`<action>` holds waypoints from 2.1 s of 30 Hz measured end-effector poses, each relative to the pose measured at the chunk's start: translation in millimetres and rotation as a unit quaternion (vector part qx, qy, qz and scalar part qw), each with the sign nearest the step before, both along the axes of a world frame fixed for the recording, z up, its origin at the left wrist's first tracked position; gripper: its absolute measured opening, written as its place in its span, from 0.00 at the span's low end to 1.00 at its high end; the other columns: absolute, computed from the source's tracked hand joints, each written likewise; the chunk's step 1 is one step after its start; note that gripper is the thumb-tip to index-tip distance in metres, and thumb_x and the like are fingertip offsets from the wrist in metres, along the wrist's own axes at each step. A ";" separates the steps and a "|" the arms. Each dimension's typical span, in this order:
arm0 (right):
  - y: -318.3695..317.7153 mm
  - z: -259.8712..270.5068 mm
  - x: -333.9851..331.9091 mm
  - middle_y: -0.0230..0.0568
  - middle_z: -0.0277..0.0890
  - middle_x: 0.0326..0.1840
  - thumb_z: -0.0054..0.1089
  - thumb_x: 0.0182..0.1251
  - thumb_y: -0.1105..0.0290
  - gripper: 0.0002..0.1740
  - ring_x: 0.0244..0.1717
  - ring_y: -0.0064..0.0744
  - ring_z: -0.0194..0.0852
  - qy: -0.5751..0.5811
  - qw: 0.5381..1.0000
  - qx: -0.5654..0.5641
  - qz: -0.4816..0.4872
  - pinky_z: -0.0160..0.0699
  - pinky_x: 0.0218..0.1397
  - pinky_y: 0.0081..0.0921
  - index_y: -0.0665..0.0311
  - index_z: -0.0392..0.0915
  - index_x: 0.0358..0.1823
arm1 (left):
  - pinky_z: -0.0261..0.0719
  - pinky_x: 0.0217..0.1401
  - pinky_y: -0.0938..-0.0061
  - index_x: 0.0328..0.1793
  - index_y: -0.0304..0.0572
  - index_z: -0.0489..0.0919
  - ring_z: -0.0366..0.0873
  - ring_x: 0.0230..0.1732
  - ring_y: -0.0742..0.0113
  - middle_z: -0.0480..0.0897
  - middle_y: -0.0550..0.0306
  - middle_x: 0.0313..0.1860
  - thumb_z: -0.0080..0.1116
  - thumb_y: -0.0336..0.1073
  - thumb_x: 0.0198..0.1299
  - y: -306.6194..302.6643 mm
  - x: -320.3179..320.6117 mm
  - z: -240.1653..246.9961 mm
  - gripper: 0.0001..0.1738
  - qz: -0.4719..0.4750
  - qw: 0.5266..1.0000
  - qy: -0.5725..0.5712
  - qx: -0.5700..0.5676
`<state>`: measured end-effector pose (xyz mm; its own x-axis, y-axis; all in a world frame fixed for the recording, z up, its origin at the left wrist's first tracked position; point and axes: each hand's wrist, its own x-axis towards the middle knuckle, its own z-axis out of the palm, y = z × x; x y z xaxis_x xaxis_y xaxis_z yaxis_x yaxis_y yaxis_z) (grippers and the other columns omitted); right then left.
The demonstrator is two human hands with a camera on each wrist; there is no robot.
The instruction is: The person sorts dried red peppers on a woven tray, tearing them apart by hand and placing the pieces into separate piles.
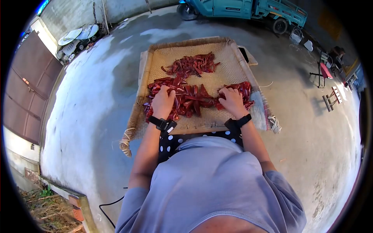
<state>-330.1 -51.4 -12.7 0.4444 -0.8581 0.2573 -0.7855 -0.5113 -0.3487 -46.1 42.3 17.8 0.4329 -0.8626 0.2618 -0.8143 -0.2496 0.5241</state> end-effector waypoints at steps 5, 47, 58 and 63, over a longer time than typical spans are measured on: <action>2.9 -25.0 -9.0 0.37 0.79 0.52 0.64 0.52 0.68 0.25 0.61 0.45 0.68 0.053 0.998 -0.027 0.021 0.61 0.62 0.50 0.53 0.79 0.56 | 0.80 0.46 0.47 0.65 0.46 0.70 0.84 0.44 0.35 0.86 0.38 0.41 0.62 0.46 0.65 13.0 5.9 -3.9 0.26 0.068 0.997 -0.024 -0.004; -3.4 -32.3 5.1 0.38 0.81 0.47 0.66 0.55 0.64 0.15 0.58 0.43 0.70 0.140 0.985 -0.094 0.042 0.53 0.72 0.55 0.55 0.84 0.45 | 0.71 0.28 0.80 0.59 0.37 0.78 0.75 0.27 0.77 0.81 0.62 0.34 0.61 0.36 0.68 -26.0 -9.1 -19.8 0.17 -0.241 0.894 0.377 0.032; 5.2 -4.1 32.9 0.44 0.82 0.40 0.59 0.69 0.64 0.11 0.47 0.46 0.80 -0.115 0.979 0.019 0.168 0.69 0.60 0.44 0.57 0.81 0.49 | 0.73 0.33 0.81 0.63 0.41 0.76 0.77 0.30 0.77 0.79 0.64 0.34 0.62 0.46 0.69 -22.2 -40.4 -36.8 0.22 -0.292 0.855 0.426 0.054; 5.2 -5.8 33.7 0.49 0.83 0.42 0.60 0.68 0.63 0.12 0.44 0.52 0.82 -0.150 0.969 0.113 0.157 0.78 0.46 0.41 0.61 0.80 0.47 | 0.70 0.25 0.83 0.58 0.41 0.77 0.74 0.23 0.79 0.78 0.63 0.28 0.60 0.46 0.71 -28.1 -32.3 -57.1 0.19 -0.249 0.852 0.460 0.001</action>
